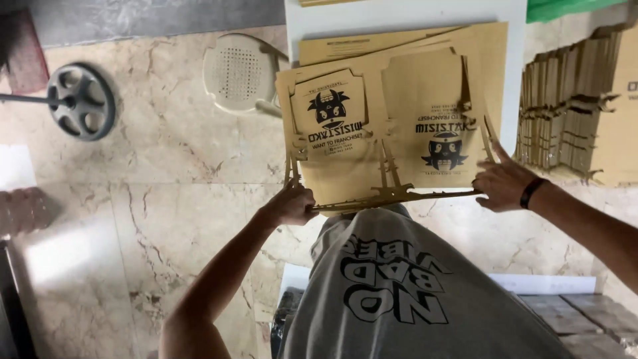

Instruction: The person cuts along pre-scored lines on flat cardboard sheets using a handheld utility knife, then separates the cut pieces and stacks them. The person repeats this process on multiple sheets, placing finished pieces into a pile and discarding offcuts.

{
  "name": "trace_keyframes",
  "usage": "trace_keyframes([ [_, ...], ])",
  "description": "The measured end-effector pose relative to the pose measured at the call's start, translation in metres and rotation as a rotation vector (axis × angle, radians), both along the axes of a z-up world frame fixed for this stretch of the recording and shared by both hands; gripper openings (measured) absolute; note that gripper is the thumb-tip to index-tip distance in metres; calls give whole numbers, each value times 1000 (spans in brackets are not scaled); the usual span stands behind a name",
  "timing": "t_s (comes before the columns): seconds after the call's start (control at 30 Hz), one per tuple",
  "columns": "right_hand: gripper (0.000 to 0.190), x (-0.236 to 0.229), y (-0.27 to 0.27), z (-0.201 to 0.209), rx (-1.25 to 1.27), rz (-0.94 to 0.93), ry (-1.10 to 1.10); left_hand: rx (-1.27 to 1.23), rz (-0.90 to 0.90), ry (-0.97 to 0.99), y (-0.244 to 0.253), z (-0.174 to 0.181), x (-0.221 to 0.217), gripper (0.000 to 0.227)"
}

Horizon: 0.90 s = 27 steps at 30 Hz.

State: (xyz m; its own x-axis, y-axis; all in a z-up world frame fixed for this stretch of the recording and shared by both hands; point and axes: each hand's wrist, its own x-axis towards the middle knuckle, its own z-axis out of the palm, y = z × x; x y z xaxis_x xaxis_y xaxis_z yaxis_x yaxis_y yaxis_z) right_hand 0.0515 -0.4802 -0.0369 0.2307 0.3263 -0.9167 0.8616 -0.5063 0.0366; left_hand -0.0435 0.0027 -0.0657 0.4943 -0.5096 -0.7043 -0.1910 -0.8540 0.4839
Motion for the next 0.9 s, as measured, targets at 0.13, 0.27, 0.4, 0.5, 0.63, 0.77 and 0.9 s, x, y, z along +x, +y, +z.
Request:
trace_keyframes([
  [0.13, 34, -3, -36, -39, 242, -174, 27, -138, -17, -264, -1, -11, -25, 30],
  [0.27, 33, 19, -59, -22, 458, -507, -50, -88, 37, -344, -3, 16, -12, 6],
  [0.4, 34, 84, -39, 66, 330, -737, -60, -182, 142, -481, 0, 112, 56, 21],
  [0.5, 29, 135, -21, 135, 341, -776, -58, -128, 140, -473, -5, 199, 115, 29],
  [0.63, 47, 202, -29, 174, 423, -754, -232, 32, 687, -155, 7, 266, 171, 31],
  [0.77, 47, 234, -48, 162, 429, -821, -263, 30, 718, -303, 22, 294, 196, 16],
  [0.9, 43, 244, -70, 125, 407, -896, -212, 63, 642, -199, 12, 278, 195, 32],
])
